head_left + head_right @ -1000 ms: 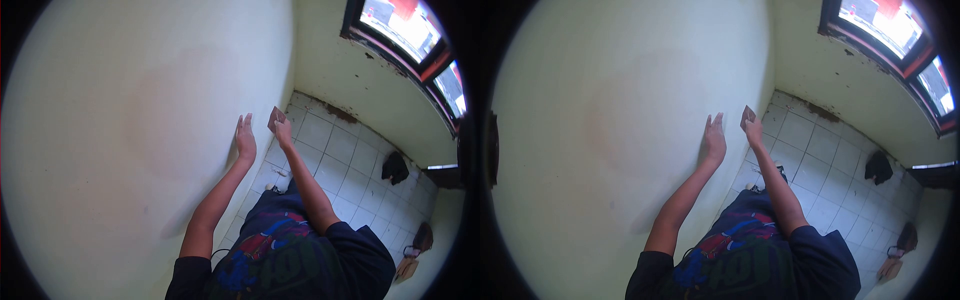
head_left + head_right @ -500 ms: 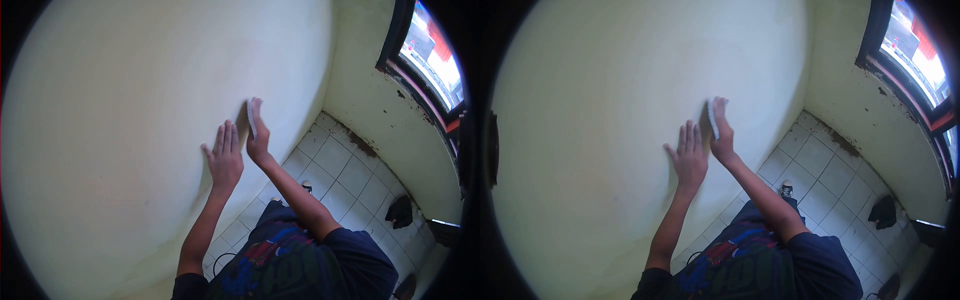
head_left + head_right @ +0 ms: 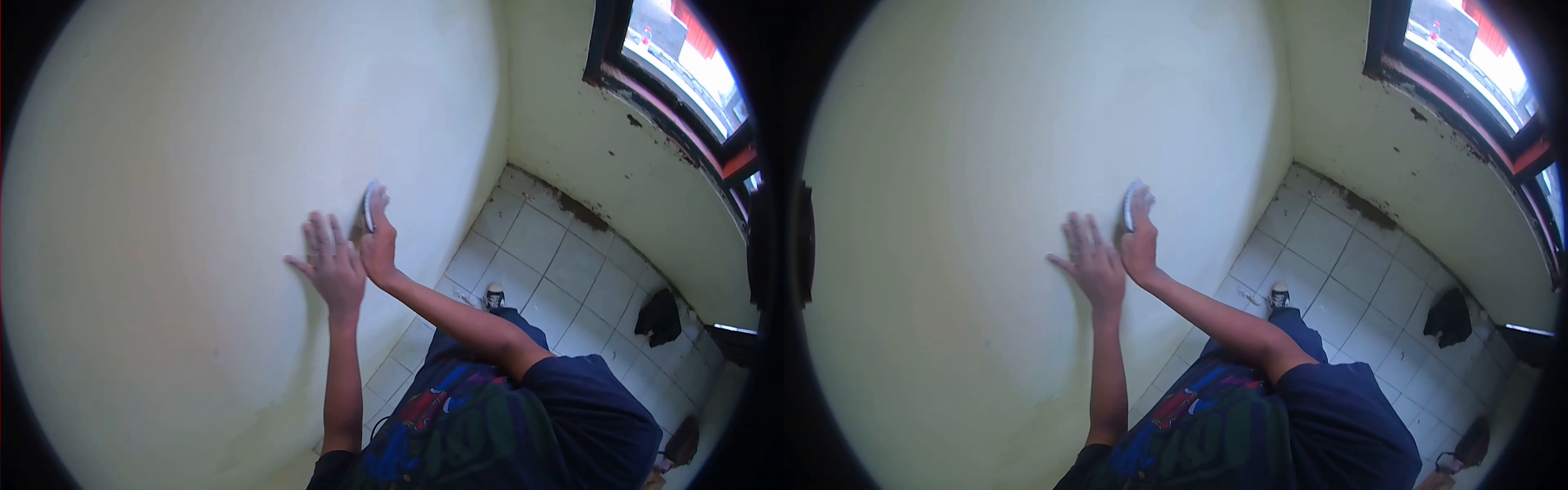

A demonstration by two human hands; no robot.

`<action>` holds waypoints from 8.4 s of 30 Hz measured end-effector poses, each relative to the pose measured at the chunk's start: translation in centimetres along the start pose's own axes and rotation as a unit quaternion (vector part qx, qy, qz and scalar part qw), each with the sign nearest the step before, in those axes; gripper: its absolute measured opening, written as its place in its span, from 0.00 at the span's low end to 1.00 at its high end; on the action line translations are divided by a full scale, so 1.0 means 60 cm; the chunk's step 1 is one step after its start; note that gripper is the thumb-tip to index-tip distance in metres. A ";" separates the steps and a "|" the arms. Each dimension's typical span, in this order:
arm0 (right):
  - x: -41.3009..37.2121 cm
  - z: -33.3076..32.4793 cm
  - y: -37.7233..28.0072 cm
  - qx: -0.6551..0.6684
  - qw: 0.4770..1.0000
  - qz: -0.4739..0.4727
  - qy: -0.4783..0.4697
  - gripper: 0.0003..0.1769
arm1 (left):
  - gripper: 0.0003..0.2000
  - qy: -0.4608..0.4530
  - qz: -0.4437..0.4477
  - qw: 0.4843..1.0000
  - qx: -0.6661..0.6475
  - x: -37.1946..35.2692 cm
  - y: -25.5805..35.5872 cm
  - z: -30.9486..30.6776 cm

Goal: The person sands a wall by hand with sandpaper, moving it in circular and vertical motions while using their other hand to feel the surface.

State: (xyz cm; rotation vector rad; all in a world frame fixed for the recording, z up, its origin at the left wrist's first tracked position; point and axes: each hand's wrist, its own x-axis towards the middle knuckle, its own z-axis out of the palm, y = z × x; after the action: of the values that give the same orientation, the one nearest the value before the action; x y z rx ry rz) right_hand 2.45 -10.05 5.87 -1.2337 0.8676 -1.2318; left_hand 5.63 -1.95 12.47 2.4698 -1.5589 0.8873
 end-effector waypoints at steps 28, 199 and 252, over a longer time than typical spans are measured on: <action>-0.039 0.055 -0.051 -0.081 0.970 -0.221 0.054 0.37 | 0.31 -0.105 0.079 0.991 0.041 -0.020 -0.085 -0.114; 0.085 -0.069 -0.030 -0.203 0.974 -0.089 -0.044 0.36 | 0.31 0.050 0.088 0.991 -0.088 0.140 0.026 -0.071; 0.116 -0.028 -0.166 -0.052 0.940 -0.334 -0.041 0.33 | 0.33 0.061 0.105 0.992 -0.028 0.137 0.024 -0.057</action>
State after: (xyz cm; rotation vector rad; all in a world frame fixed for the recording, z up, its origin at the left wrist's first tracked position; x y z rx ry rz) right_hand 0.05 -16.20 16.19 -1.7318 0.4570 -1.6614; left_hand 5.51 -7.93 19.21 2.1996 -1.7974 0.9880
